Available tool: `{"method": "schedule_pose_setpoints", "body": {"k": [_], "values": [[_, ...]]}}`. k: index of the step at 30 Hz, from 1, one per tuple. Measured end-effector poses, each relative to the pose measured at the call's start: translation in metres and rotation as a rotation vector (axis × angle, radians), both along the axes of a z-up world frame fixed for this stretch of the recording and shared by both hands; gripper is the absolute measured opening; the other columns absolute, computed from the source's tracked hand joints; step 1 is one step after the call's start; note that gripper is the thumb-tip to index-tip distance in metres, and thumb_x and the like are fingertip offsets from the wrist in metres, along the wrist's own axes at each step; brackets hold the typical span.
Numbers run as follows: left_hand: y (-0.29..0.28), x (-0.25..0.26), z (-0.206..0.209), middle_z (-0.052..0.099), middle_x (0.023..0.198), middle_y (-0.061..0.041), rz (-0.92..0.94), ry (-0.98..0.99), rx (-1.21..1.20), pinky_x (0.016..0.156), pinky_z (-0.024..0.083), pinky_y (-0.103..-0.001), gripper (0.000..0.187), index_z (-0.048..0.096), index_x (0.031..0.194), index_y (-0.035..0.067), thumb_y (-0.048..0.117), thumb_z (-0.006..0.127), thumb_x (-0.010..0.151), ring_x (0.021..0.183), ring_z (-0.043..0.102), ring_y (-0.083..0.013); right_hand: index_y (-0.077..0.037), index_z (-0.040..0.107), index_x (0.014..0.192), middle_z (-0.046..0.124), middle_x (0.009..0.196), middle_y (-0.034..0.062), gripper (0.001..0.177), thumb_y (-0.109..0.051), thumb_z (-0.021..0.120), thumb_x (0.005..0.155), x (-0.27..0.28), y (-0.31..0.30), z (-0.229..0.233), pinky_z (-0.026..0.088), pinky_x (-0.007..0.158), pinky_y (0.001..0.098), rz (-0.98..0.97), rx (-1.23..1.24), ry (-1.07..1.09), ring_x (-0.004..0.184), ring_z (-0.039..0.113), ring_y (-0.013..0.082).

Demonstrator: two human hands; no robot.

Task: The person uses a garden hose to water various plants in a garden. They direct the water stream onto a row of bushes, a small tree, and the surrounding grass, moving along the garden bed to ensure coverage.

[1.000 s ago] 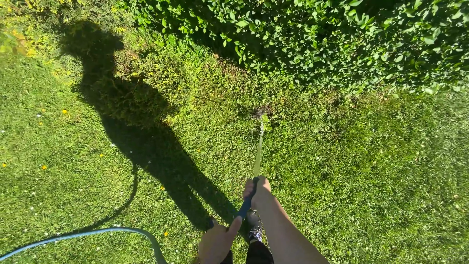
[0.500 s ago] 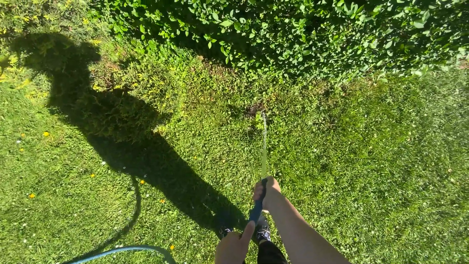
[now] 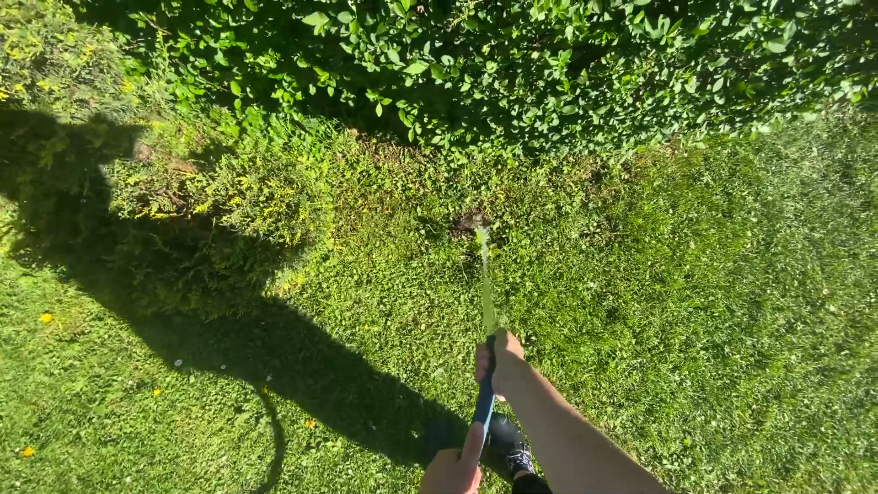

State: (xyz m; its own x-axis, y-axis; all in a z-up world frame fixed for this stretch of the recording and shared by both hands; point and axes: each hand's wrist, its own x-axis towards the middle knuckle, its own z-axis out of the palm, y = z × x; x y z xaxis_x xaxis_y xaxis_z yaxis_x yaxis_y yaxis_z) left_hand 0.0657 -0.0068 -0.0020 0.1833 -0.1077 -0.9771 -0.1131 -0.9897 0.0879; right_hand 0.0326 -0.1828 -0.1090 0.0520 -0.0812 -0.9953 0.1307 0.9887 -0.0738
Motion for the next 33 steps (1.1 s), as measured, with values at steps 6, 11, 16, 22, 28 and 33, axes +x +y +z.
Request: {"method": "schedule_pose_setpoints", "body": {"k": [6,11,16,22,28,33], "values": [[0.013,0.025,-0.005,0.060,0.055,0.004,0.056,0.001,0.011,0.065,0.041,-0.030,0.088,0.060,0.051,0.017,0.088,0.025,0.089,0.061,0.062,-0.0147,-0.017,0.045,0.062,0.042,0.050,-0.0016,0.048,-0.040,0.036,0.103,0.033,0.013,0.010,0.027,0.035,0.0302,0.009,0.006,0.020,0.037,0.033,0.0127],[0.014,0.039,0.007,0.061,0.055,0.006,0.147,0.014,0.022,0.059,0.038,-0.024,0.084,0.061,0.053,0.018,0.089,0.029,0.087,0.053,0.058,-0.0112,-0.018,0.045,0.062,0.042,0.050,-0.0013,0.048,-0.041,0.036,0.103,0.044,0.018,0.001,0.027,0.035,0.0304,0.019,0.002,0.048,0.038,0.032,0.0130],[0.019,0.042,0.000,0.064,0.064,0.000,0.037,-0.032,-0.010,0.070,0.040,-0.032,0.080,0.066,0.059,0.017,0.084,0.033,0.089,0.067,0.063,-0.0179,-0.019,0.040,0.065,0.041,0.050,0.0007,0.035,-0.027,0.036,0.098,0.043,0.023,-0.007,0.027,0.035,0.0329,0.002,-0.048,0.096,0.038,0.031,0.0153],[0.024,0.039,-0.005,0.057,0.050,0.004,0.149,0.072,-0.019,0.062,0.041,-0.027,0.084,0.056,0.049,0.016,0.088,0.035,0.088,0.050,0.058,-0.0133,-0.021,0.040,0.061,0.041,0.048,-0.0004,0.046,-0.038,0.035,0.103,0.026,0.030,-0.017,0.026,0.035,0.0331,-0.027,-0.037,0.139,0.036,0.032,0.0152],[0.014,0.037,0.004,0.059,0.054,0.007,0.085,0.056,0.003,0.067,0.042,-0.026,0.079,0.056,0.054,0.019,0.087,0.035,0.087,0.054,0.059,-0.0118,-0.021,0.040,0.060,0.040,0.049,-0.0022,0.045,-0.041,0.037,0.101,0.011,0.024,-0.023,0.025,0.034,0.0310,-0.110,-0.032,0.099,0.037,0.031,0.0133],[0.015,0.038,-0.013,0.062,0.054,0.009,-0.030,0.034,-0.020,0.070,0.042,-0.028,0.086,0.060,0.052,0.019,0.091,0.026,0.084,0.061,0.063,-0.0129,-0.021,0.041,0.061,0.041,0.049,-0.0031,0.047,-0.045,0.039,0.101,0.014,0.018,-0.003,0.025,0.033,0.0308,-0.146,-0.010,0.075,0.037,0.031,0.0123]]}}
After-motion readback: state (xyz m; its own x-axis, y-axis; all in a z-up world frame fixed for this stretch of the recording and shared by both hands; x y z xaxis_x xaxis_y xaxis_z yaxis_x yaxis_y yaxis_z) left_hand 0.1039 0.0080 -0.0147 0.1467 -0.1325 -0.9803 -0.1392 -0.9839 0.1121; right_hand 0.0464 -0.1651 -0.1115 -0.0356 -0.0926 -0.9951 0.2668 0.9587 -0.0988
